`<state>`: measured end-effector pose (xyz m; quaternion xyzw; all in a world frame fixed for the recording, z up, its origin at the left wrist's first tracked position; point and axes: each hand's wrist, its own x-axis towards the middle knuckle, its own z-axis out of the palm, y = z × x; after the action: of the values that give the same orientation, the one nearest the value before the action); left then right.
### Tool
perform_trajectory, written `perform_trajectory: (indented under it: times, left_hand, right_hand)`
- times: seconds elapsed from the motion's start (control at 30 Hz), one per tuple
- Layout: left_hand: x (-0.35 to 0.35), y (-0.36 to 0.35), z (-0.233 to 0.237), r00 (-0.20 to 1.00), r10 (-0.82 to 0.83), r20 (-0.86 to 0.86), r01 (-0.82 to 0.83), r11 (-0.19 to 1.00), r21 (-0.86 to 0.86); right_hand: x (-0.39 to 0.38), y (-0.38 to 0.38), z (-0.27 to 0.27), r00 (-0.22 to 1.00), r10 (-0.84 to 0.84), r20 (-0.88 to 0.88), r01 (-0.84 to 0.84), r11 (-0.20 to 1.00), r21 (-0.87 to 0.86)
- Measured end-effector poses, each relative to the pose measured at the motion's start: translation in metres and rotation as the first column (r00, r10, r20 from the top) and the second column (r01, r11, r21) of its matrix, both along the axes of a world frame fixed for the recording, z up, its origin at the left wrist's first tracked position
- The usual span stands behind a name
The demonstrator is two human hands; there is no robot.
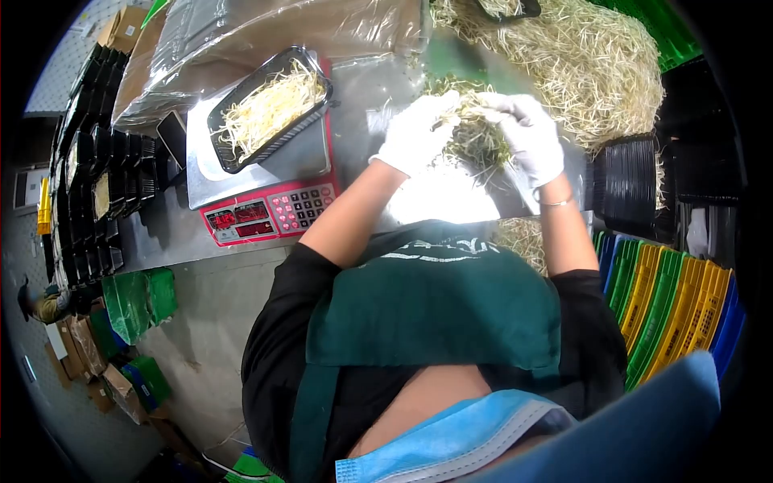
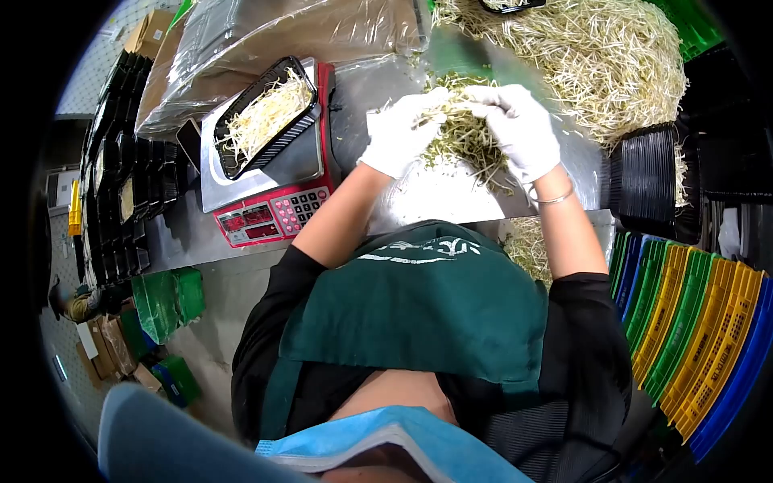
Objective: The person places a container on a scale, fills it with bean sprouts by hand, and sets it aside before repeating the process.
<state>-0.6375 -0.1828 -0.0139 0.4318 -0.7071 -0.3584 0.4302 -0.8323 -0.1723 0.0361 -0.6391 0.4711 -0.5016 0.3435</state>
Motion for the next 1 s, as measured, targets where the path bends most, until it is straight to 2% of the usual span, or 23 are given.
perform_trajectory:
  times: [0.03,0.1,0.13,0.17,0.23,0.3,0.37,0.4,0.43,0.47,0.5,0.57,0.6,0.67,0.7,0.73,0.77,0.83,0.87,0.9,0.93,0.97,1.0]
  left_hand:
    - [0.004,0.002,0.004,1.0,-0.004,-0.002,0.004,1.0,0.0]
    - [0.013,0.004,0.016,0.961,-0.14,0.238,0.098,0.979,0.181]
    - [0.023,0.005,0.005,0.879,-0.168,0.445,0.155,0.986,0.065]
    - [0.03,0.006,-0.005,0.879,-0.169,0.446,0.156,0.986,0.064]
    - [0.041,0.003,-0.024,0.932,-0.2,0.304,0.148,0.971,0.186]
    - [0.041,-0.014,-0.035,0.911,-0.079,0.404,0.015,0.987,0.158]
    - [0.017,-0.021,-0.012,0.886,0.064,0.46,-0.164,0.97,0.18]
    - [0.014,-0.035,-0.03,0.885,-0.016,0.466,-0.051,0.99,0.13]
    - [0.005,-0.037,-0.043,0.858,0.02,0.513,-0.014,1.0,-0.015]
    - [-0.001,-0.034,-0.03,0.927,-0.121,0.355,0.101,0.992,0.075]
    - [-0.004,-0.026,-0.019,0.952,-0.251,0.175,0.227,0.963,0.148]
    - [0.007,0.004,-0.011,0.949,-0.201,0.244,0.147,0.964,0.22]
    - [0.02,0.021,-0.013,0.951,-0.174,0.256,0.14,0.979,0.145]
    - [0.025,0.033,-0.022,0.953,-0.151,0.264,0.135,0.988,0.078]
    - [0.025,0.037,-0.026,0.906,0.003,0.424,0.02,0.999,-0.049]
    - [0.024,0.041,-0.03,0.817,0.171,0.551,-0.073,0.978,-0.196]
    - [0.02,0.038,-0.036,0.817,0.175,0.55,-0.075,0.977,-0.2]
    - [0.007,0.024,-0.046,0.815,0.13,0.565,0.005,0.973,-0.232]
    - [0.003,0.023,-0.042,0.871,0.042,0.49,0.031,0.99,-0.139]
    - [0.003,0.023,-0.037,0.871,0.048,0.489,0.026,0.99,-0.142]
    - [0.0,0.028,-0.009,0.848,-0.055,0.526,0.07,0.998,-0.008]
    - [-0.001,0.035,0.012,0.819,-0.169,0.549,0.112,0.984,0.135]
    - [0.007,0.037,0.021,0.833,-0.234,0.502,0.126,0.963,0.239]
  right_hand:
    - [-0.013,-0.004,0.002,0.996,-0.02,-0.09,0.029,0.995,0.097]
    - [-0.027,-0.01,-0.001,0.941,0.127,-0.313,-0.065,0.977,0.203]
    - [-0.027,-0.011,-0.014,0.944,0.306,-0.123,-0.246,0.901,0.357]
    - [-0.03,-0.003,-0.019,0.902,0.261,-0.344,-0.148,0.935,0.321]
    - [-0.054,-0.015,-0.052,0.918,0.285,-0.275,-0.145,0.888,0.436]
    - [-0.043,-0.024,-0.025,0.986,0.158,-0.053,-0.105,0.839,0.533]
    - [-0.031,-0.05,-0.032,0.904,0.257,-0.34,-0.199,0.96,0.197]
    - [-0.019,-0.057,-0.046,0.825,0.225,-0.519,-0.2,0.974,0.105]
    - [-0.007,-0.06,-0.058,0.716,0.168,-0.678,-0.215,0.977,0.015]
    - [-0.004,-0.055,-0.067,0.662,0.175,-0.729,-0.275,0.961,-0.02]
    - [-0.002,-0.048,-0.078,0.635,0.185,-0.75,-0.222,0.974,0.053]
    - [-0.004,-0.002,-0.034,0.663,0.207,-0.719,-0.028,0.967,0.253]
    - [-0.012,0.009,-0.039,0.662,0.211,-0.719,-0.03,0.966,0.256]
    - [-0.033,0.029,-0.05,0.807,0.163,-0.567,-0.209,0.978,-0.016]
    - [-0.03,0.038,-0.048,0.806,0.165,-0.568,-0.207,0.978,-0.009]
    - [-0.015,0.045,-0.029,0.731,0.145,-0.667,-0.144,0.988,0.057]
    - [-0.003,0.046,-0.018,0.642,0.131,-0.756,-0.074,0.991,0.108]
    - [0.006,0.039,-0.043,0.657,0.055,-0.752,-0.053,0.998,0.027]
    - [0.005,0.033,-0.05,0.727,0.07,-0.683,-0.05,0.998,0.048]
    - [0.003,0.028,-0.056,0.789,0.084,-0.609,-0.053,0.996,0.07]
    - [0.005,0.032,-0.046,0.902,-0.037,-0.431,-0.015,0.993,-0.117]
    - [0.0,0.034,-0.039,0.908,-0.018,-0.419,0.001,0.999,-0.041]
    - [-0.009,0.037,-0.04,0.955,0.084,-0.284,-0.053,0.992,0.112]
